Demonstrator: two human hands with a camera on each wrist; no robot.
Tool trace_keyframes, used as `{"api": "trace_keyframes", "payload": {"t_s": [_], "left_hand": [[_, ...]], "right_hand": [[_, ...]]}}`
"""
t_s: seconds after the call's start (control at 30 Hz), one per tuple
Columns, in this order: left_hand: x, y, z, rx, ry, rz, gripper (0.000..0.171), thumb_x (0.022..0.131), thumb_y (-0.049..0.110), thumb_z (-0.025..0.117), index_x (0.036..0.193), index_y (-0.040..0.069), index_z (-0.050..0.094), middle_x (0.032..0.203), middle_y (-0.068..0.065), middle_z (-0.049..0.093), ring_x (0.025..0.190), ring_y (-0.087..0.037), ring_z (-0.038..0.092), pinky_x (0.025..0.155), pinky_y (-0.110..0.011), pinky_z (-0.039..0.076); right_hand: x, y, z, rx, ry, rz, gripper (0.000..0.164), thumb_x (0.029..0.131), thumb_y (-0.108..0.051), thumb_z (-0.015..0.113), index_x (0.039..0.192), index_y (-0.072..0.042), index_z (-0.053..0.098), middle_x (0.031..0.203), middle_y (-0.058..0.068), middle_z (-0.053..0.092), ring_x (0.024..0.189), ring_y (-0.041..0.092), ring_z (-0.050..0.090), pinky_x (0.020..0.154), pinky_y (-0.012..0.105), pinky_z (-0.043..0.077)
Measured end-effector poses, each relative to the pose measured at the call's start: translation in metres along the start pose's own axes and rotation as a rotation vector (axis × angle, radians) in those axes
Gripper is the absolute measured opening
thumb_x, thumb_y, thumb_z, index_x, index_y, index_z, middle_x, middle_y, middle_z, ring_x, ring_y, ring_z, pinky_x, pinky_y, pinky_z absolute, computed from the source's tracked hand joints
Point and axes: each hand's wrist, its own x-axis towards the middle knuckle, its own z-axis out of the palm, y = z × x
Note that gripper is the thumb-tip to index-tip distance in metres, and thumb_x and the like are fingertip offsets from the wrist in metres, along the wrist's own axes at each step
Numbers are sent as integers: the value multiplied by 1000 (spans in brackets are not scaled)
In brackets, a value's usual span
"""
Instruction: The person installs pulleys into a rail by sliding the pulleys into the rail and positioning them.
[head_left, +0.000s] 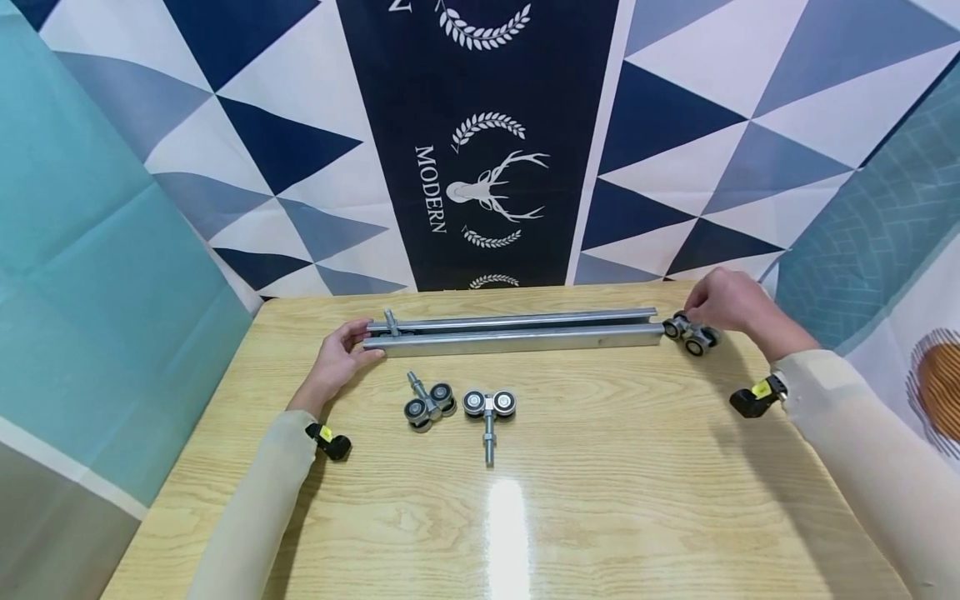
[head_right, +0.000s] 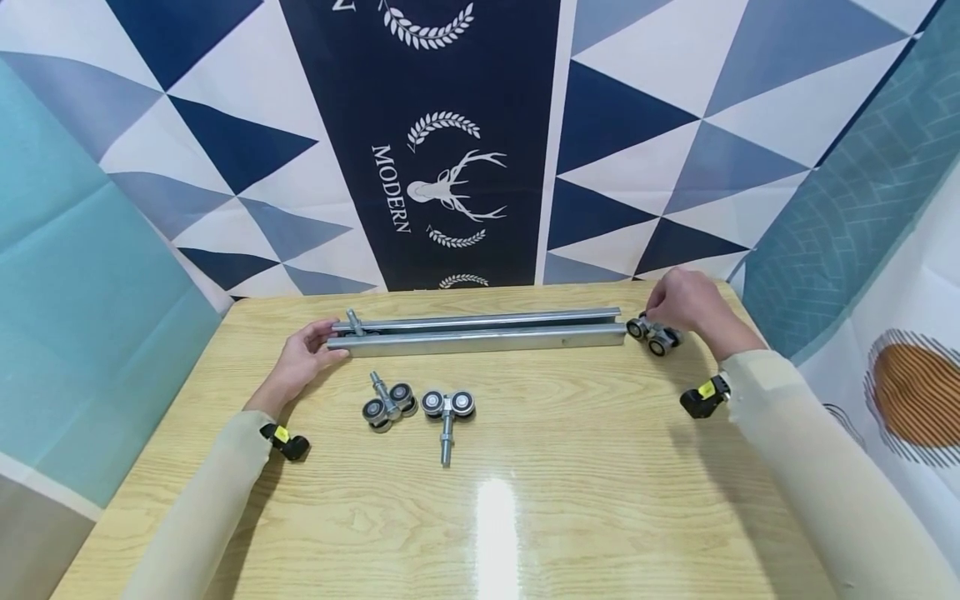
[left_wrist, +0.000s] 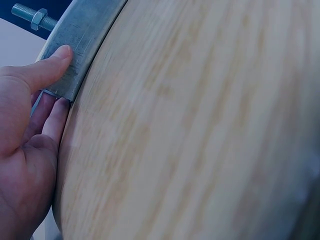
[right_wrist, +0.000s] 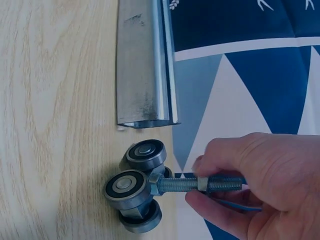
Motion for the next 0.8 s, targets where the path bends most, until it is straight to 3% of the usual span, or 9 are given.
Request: {"api": "trace_keyframes", "payload": {"t_s": [0.2, 0.33, 0.57, 0.8], "left_hand": [[-1, 1, -1, 12, -1, 0, 72, 105, 2, 77, 169, 1, 45, 170, -25, 49, 155, -36, 50, 98, -2, 49], [0, 0, -2, 5, -2, -3, 71, 105, 0, 77, 169, 2, 46, 169, -25, 50, 155, -36, 50, 96, -1, 48], [0, 0, -1, -6, -11, 5, 72, 105, 0, 77, 169, 1, 45, 169, -27, 49, 156, -37, 50, 98, -2, 50], [0, 2, -1, 1, -4, 3, 72, 104, 1, 78, 169, 1, 45, 169, -26, 50, 156, -36, 50, 98, -1, 49]], "right_hand": [[-4, -2, -4, 74, 72, 112, 34, 103, -20, 71, 110, 11, 82, 97, 26, 83, 84, 38, 72, 66, 43, 56], [-7, -4, -1, 81, 102, 156, 34, 101, -23, 74, 105, 10, 83, 92, 24, 83, 84, 39, 73, 67, 45, 57], [-9, -7, 12, 88, 194, 214, 27, 94, -18, 79, 87, 7, 85, 75, 16, 80, 68, 29, 67, 56, 32, 46], [-8, -8, 13, 90, 207, 188, 22, 93, -14, 81, 84, 6, 83, 75, 17, 79, 66, 28, 66, 55, 34, 48]]}}
